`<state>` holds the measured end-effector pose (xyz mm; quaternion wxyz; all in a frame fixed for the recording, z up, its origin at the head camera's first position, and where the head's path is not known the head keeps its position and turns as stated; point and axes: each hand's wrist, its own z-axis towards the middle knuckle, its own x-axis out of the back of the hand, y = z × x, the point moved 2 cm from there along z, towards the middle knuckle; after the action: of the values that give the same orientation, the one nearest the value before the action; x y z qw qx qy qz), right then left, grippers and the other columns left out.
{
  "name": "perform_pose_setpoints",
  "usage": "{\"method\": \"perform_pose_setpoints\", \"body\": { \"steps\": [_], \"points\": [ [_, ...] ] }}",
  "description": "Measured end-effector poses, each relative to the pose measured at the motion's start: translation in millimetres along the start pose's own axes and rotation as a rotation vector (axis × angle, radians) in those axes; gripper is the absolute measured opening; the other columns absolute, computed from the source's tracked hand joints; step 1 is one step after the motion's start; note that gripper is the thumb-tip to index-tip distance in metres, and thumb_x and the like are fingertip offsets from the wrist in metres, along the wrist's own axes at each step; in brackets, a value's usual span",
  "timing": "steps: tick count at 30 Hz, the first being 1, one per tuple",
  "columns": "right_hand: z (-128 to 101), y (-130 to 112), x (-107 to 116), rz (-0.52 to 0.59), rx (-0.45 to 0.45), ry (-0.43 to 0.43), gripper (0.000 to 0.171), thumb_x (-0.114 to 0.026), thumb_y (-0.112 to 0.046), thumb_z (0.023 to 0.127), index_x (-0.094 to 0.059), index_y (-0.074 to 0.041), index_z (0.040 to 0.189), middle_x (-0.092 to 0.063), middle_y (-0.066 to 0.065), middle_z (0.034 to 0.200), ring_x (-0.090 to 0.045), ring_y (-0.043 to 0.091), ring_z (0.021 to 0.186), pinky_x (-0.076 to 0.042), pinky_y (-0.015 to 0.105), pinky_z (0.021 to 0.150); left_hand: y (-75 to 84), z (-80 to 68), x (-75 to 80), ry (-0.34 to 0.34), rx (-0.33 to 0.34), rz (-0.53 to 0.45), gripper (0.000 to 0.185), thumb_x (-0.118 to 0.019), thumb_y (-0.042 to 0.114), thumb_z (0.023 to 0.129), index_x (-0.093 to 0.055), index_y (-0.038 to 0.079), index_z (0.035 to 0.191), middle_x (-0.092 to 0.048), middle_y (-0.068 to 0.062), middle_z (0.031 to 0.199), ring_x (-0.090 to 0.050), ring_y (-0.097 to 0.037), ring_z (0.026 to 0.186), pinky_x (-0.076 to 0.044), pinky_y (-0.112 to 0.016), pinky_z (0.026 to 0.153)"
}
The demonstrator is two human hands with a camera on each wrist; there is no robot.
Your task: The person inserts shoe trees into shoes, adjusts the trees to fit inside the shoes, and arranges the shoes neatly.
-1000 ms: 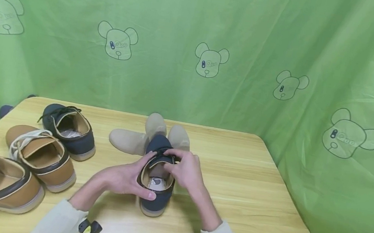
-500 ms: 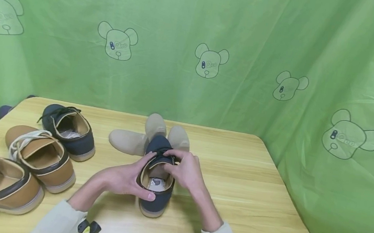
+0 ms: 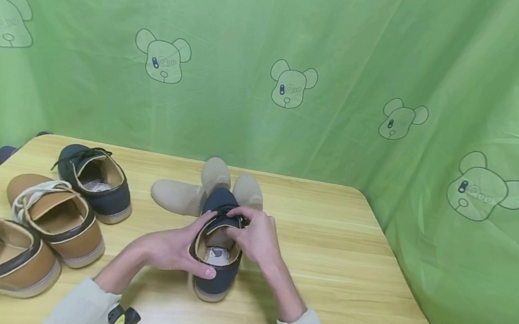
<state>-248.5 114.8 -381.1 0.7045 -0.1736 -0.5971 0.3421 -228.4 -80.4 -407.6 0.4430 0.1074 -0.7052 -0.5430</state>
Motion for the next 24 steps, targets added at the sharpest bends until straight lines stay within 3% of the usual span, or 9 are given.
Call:
{"method": "perform_pose_setpoints", "body": {
  "steps": [15,24],
  "points": [
    [0.2,0.0,-0.8,-0.022,-0.01,0.027,0.025,-0.083,-0.009,0.074,-0.078,-0.018,0.097,-0.078,0.006,0.098,-0.065,0.015,0.076,-0.054,0.026,0.063,-0.7,-0.2,-0.2,-0.003,0.026,-0.003,0.121,-0.086,0.046,0.079,-0.003,0.019,0.164,-0.013,-0.018,0.169,-0.031,-0.032,0.149,-0.025,-0.056,0.122],
    [-0.2,0.4,-0.7,-0.003,-0.014,0.024,0.025,-0.082,-0.007,0.074,-0.078,-0.018,0.096,-0.077,0.006,0.096,-0.063,0.013,0.067,-0.053,0.026,0.057,-0.5,0.5,0.1,-0.007,0.015,-0.012,0.121,-0.086,0.044,0.079,-0.003,0.017,0.164,-0.015,-0.02,0.168,-0.033,-0.035,0.148,-0.026,-0.058,0.121]
  ]
}}
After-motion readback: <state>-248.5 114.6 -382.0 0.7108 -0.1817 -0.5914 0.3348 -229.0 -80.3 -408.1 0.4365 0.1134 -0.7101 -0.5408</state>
